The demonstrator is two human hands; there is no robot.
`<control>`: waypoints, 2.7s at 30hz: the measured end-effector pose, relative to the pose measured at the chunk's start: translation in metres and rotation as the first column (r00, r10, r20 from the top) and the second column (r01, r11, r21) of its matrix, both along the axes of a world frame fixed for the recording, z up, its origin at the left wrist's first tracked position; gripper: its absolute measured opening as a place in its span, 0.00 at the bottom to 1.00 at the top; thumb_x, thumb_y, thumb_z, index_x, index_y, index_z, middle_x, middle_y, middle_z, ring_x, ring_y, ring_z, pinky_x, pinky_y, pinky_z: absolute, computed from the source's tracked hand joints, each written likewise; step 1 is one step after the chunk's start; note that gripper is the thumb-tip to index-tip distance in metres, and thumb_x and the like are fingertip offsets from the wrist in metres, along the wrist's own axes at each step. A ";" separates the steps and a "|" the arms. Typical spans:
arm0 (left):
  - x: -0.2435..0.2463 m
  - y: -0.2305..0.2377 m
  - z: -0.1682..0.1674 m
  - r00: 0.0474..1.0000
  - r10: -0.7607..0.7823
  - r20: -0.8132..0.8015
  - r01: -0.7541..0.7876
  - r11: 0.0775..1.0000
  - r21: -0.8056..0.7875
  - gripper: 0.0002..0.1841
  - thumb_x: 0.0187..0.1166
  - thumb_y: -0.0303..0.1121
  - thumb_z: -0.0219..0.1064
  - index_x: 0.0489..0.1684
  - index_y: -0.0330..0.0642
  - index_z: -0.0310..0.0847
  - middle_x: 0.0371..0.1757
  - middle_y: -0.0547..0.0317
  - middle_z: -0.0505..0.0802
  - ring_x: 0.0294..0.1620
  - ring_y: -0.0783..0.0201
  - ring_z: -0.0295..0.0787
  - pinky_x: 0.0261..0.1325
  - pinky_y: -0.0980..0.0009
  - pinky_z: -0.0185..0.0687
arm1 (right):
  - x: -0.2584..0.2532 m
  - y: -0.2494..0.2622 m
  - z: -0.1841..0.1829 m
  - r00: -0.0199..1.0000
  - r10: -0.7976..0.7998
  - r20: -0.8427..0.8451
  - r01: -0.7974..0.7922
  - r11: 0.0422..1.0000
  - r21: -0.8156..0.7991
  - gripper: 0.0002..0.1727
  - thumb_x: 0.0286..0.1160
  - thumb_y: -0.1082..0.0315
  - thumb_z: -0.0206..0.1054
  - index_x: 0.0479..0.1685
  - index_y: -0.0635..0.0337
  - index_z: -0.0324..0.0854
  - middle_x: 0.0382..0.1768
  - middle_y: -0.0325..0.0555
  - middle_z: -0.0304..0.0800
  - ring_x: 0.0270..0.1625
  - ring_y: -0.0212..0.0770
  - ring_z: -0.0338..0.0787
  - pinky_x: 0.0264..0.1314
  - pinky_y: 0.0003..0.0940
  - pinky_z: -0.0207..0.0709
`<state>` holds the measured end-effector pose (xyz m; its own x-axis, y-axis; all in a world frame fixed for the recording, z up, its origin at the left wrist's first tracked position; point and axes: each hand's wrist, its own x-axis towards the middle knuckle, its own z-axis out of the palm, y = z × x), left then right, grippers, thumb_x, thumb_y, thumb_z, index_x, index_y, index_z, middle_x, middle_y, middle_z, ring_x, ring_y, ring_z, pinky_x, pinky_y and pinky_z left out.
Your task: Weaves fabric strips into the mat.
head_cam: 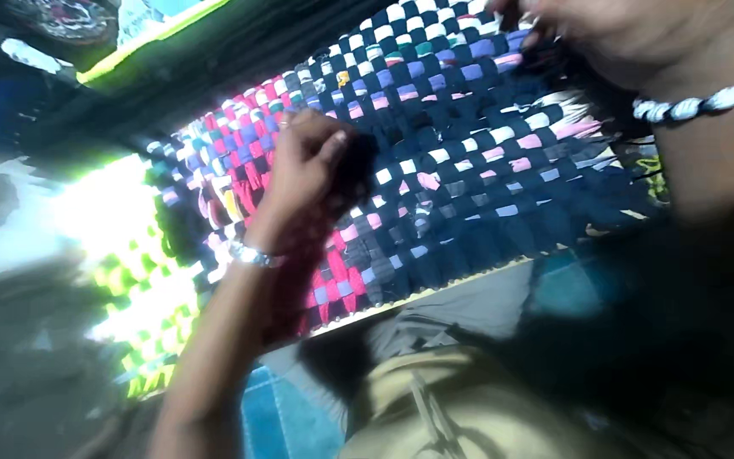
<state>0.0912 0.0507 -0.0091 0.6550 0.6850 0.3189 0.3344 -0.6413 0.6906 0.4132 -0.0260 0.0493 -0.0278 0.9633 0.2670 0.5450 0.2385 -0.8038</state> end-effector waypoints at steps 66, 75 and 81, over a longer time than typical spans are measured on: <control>0.151 -0.038 -0.011 0.917 -0.060 -0.395 0.124 0.983 0.137 0.14 0.84 0.36 0.59 0.51 0.40 0.90 0.51 0.47 0.91 0.70 0.36 0.76 0.59 0.34 0.65 | 0.005 -0.064 -0.052 0.846 -0.122 0.519 0.246 0.953 -0.177 0.22 0.79 0.67 0.62 0.72 0.54 0.81 0.94 0.64 0.42 0.83 0.73 0.61 0.75 0.62 0.69; 0.145 -0.041 -0.013 0.959 -0.042 -0.280 0.098 0.977 0.189 0.13 0.84 0.36 0.61 0.49 0.37 0.90 0.49 0.45 0.88 0.63 0.38 0.78 0.57 0.39 0.67 | 0.003 -0.064 -0.057 0.838 -0.170 0.518 0.268 0.956 -0.120 0.19 0.76 0.66 0.62 0.63 0.57 0.84 0.94 0.62 0.43 0.83 0.71 0.62 0.76 0.61 0.66; 0.149 -0.029 -0.005 0.909 -0.141 -0.393 0.164 0.986 0.026 0.15 0.84 0.38 0.60 0.50 0.42 0.93 0.50 0.50 0.91 0.67 0.41 0.77 0.64 0.37 0.61 | 0.004 -0.056 -0.054 0.829 -0.143 0.541 0.260 0.955 -0.146 0.17 0.75 0.64 0.60 0.55 0.56 0.89 0.92 0.67 0.43 0.82 0.74 0.61 0.73 0.65 0.68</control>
<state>0.2406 0.0218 -0.0140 0.8299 0.5553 0.0534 0.4641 -0.7404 0.4863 0.4171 -0.0822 -0.0045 0.0948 0.9933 0.0655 0.9122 -0.0603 -0.4052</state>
